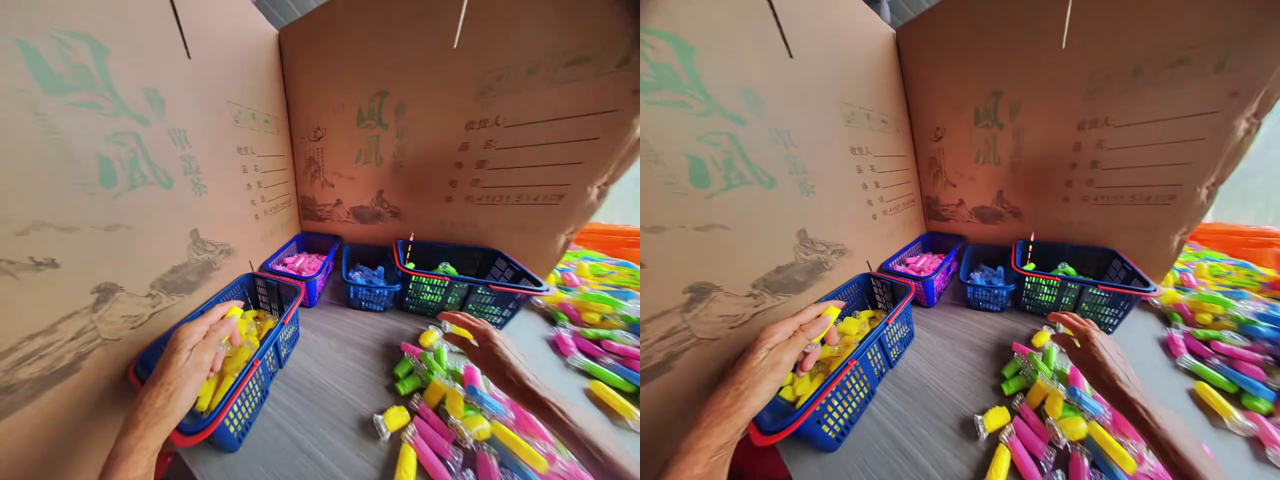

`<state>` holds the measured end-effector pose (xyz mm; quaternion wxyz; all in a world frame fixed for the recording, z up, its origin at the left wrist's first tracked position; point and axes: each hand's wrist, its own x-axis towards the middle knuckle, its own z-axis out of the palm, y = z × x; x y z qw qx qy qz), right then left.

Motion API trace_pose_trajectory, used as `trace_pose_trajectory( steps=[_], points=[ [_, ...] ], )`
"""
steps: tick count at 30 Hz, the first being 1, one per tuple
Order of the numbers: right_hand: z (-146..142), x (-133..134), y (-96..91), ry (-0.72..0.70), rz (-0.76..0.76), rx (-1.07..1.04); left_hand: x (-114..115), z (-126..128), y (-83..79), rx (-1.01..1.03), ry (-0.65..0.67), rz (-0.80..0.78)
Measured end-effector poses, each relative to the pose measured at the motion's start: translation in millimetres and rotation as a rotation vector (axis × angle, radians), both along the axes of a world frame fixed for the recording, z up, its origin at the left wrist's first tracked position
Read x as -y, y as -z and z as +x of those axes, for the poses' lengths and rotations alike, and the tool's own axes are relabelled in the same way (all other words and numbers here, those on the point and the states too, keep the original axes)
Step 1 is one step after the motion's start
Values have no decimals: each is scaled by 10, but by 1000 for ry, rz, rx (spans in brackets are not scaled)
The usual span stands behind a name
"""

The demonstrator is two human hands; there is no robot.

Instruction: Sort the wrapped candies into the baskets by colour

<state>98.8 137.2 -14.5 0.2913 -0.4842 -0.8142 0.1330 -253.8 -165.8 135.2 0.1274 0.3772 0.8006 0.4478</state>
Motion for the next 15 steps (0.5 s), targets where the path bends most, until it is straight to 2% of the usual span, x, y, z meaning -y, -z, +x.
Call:
trace_pose_trajectory(
  steps=[2,4,6,7,9,10,12,13,15],
  points=[
    [-84,-44,-1,-130,37,272,-26,-42,-26,-162,-41,-88],
    [-231,10,-82,-175,14,494,-19,-51,-61,-382,-123,-214],
    [-370,81,-165,-187,-32,616,-7,22,-103,-597,-189,-285],
    [-419,107,-193,-183,-39,642,-11,97,-118,-691,-210,-274],
    [-458,140,-221,-160,-28,672,-59,312,-103,-829,-189,-117],
    [-452,151,-230,-151,-18,681,-111,444,-62,-858,-132,7],
    [-417,175,-265,-131,-6,672,-286,719,95,-802,87,181],
    [-409,192,-301,-123,-2,653,-410,849,207,-732,232,186],
    [-464,254,-430,-128,6,571,-710,1058,461,-559,470,-9]
  ],
)
